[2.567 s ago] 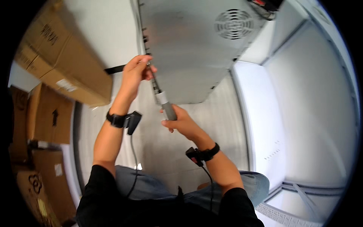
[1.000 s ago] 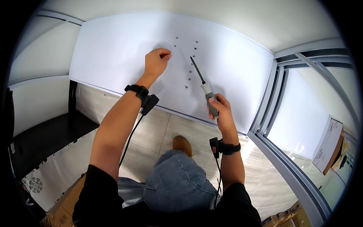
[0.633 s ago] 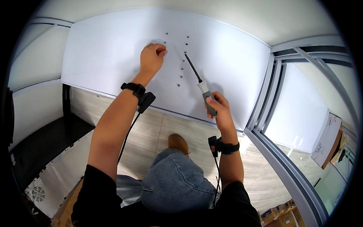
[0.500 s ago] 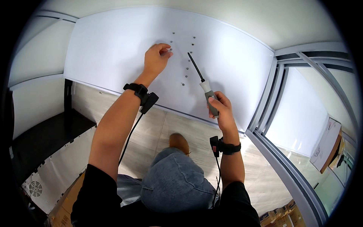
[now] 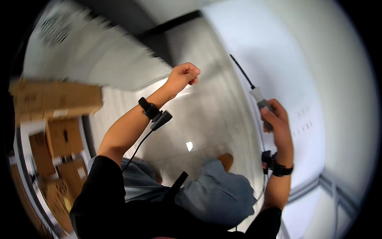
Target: The person uses a screwdriver to fasten screws into the back panel of a white appliance, likely a refrigerator, securing it to a wall or rack. The person repeatedly picks up screws and tightens them at various points along the panel.
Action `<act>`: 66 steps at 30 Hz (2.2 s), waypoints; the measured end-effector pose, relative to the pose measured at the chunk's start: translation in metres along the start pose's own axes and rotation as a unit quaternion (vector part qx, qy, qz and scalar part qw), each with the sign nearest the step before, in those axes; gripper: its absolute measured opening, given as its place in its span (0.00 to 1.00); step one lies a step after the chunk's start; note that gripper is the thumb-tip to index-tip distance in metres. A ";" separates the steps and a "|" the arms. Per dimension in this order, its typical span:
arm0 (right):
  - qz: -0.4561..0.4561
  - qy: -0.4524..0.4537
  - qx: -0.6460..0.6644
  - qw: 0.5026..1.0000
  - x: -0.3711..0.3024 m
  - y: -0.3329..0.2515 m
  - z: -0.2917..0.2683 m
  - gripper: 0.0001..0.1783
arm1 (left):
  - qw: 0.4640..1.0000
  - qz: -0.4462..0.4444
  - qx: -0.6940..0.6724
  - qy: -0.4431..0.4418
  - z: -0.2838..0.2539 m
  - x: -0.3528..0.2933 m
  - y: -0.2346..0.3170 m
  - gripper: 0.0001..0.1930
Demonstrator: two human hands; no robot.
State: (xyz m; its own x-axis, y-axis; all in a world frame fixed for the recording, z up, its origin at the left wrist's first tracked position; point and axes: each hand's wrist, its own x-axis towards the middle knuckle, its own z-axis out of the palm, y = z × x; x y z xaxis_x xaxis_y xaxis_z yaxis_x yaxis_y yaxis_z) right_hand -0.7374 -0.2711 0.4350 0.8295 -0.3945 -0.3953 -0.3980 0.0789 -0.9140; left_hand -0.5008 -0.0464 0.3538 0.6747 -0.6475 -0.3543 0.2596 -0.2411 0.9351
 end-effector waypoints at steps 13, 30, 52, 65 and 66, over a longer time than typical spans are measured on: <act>0.008 -0.210 -0.160 0.965 -0.095 -0.077 0.290 0.16 | 0.980 0.036 -0.191 0.041 -0.197 -0.236 -0.032 0.16; 0.009 -0.101 0.148 0.984 -0.094 0.062 0.469 0.21 | 0.981 0.051 -0.184 -0.033 -0.267 -0.197 -0.062 0.16; -0.003 -0.125 0.171 0.977 -0.101 0.066 0.472 0.26 | 0.985 0.064 -0.159 0.021 -0.250 -0.197 -0.057 0.13; 0.004 -0.169 0.231 0.958 -0.102 0.071 0.455 0.27 | 0.985 0.062 -0.160 0.025 -0.240 -0.201 -0.056 0.13; 0.004 -0.176 0.240 0.955 -0.101 0.071 0.454 0.27 | 0.985 0.061 -0.157 0.026 -0.240 -0.201 -0.056 0.13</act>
State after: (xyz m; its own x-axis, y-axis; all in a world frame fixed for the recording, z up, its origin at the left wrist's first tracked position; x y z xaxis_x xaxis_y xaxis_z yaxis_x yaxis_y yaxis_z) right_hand -0.6717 0.1901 0.3687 0.9411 -0.0674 -0.3313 -0.2491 0.5243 -0.8143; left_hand -0.4848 0.2710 0.3716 0.7470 -0.6175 -0.2462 0.3691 0.0772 0.9262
